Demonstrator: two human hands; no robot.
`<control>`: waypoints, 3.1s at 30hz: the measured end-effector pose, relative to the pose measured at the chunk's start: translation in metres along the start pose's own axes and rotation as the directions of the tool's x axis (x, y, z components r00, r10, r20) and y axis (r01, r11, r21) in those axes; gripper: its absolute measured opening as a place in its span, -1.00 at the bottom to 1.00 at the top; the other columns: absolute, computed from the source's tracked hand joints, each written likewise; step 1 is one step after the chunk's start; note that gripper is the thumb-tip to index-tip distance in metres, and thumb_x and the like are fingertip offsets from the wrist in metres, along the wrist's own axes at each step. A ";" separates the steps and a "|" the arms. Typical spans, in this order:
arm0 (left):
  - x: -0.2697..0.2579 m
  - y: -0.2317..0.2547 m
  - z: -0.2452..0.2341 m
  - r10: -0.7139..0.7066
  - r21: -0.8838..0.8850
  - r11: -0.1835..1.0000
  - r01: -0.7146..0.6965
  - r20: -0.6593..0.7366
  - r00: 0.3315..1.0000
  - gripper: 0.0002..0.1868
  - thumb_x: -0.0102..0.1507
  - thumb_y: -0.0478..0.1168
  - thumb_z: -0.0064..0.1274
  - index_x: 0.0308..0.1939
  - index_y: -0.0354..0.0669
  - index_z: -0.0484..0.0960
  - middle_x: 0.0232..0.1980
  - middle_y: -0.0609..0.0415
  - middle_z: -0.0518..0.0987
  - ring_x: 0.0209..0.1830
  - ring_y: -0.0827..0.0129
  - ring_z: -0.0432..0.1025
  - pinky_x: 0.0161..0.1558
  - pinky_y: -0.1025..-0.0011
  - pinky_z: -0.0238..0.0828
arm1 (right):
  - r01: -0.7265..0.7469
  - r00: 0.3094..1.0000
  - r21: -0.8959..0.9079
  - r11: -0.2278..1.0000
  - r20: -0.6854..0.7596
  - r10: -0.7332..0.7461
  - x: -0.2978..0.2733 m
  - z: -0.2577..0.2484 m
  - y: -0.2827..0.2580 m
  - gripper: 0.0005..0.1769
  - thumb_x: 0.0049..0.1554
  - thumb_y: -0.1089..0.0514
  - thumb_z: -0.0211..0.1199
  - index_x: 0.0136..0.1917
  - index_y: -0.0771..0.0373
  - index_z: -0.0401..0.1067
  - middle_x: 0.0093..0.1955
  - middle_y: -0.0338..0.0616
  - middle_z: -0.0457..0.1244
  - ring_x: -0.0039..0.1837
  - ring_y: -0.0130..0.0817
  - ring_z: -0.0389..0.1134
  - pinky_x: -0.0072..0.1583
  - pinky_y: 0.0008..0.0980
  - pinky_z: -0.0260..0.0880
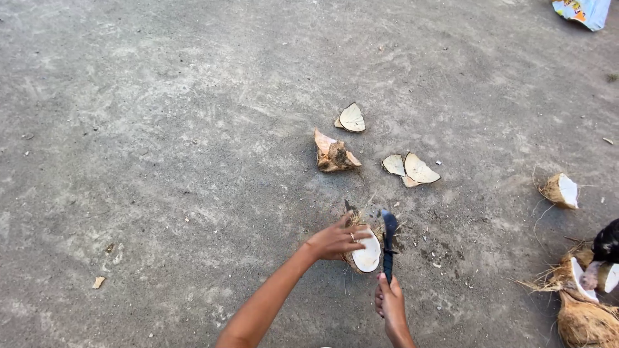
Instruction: Using a knife to separate coconut meat from the shells and hulls.
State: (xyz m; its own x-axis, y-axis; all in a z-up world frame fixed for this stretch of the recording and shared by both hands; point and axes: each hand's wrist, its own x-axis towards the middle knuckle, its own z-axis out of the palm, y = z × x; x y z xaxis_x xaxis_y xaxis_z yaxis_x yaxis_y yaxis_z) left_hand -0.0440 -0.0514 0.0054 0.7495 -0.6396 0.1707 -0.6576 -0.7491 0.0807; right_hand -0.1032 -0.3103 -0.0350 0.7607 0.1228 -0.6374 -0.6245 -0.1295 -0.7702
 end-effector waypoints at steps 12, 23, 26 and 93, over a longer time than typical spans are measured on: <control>-0.006 -0.035 0.080 -0.934 -0.951 -0.195 0.239 0.255 0.251 -0.50 0.41 0.19 -0.32 -0.42 -0.01 0.45 -0.56 0.14 0.39 -0.61 0.43 0.26 -0.54 0.45 0.24 | 0.656 0.732 0.044 0.754 -0.283 -0.620 -0.054 0.030 -0.104 -0.67 0.37 -0.15 -0.17 0.04 0.14 0.16 -0.40 -0.41 0.03 -0.44 -0.58 0.03 -0.45 -0.54 0.04; -0.033 -0.082 0.111 -0.912 -0.940 -0.283 0.192 0.201 -0.356 -0.31 0.45 0.16 -0.35 -0.58 -0.27 0.44 -0.62 0.12 0.43 -0.56 0.30 0.27 -0.38 0.06 0.20 | 0.802 0.570 0.045 0.596 -0.356 -0.740 -0.079 -0.043 -0.257 -0.63 0.47 -0.24 -0.05 0.06 0.06 0.28 -0.30 -0.45 0.09 -0.34 -0.68 0.08 -0.35 -0.62 0.08; -0.015 -0.094 0.096 -0.904 -0.921 -0.317 0.227 0.220 -0.366 -0.26 0.46 0.17 -0.36 -0.58 -0.38 0.41 -0.61 0.04 0.43 -0.55 0.24 0.27 -0.35 -0.01 0.19 | 0.826 0.544 0.023 0.563 -0.291 -0.787 -0.062 -0.044 -0.261 -0.60 0.51 -0.22 -0.11 0.01 0.09 0.25 -0.38 -0.42 0.02 -0.41 -0.62 0.01 -0.41 -0.54 0.00; -0.006 -0.025 0.059 -0.858 -0.363 0.428 0.828 0.125 0.498 -0.26 0.23 -0.15 0.11 0.29 -0.67 0.20 0.34 -0.51 0.32 0.20 -0.16 0.44 0.18 0.12 0.47 | -0.318 0.920 -0.006 0.948 0.238 0.310 0.033 0.019 -0.028 -0.48 0.33 0.07 -0.07 0.54 -0.04 -0.01 -0.35 -0.35 -0.01 -0.44 -0.61 -0.08 -0.44 -0.55 -0.11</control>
State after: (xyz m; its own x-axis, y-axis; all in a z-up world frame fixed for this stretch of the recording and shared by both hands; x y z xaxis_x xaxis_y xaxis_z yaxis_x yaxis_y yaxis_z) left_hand -0.0276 -0.0392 -0.0551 0.9471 0.3028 -0.1068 0.3116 -0.7869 0.5326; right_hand -0.0639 -0.2844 -0.0346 0.4642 0.3072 -0.8307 -0.8327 -0.1682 -0.5275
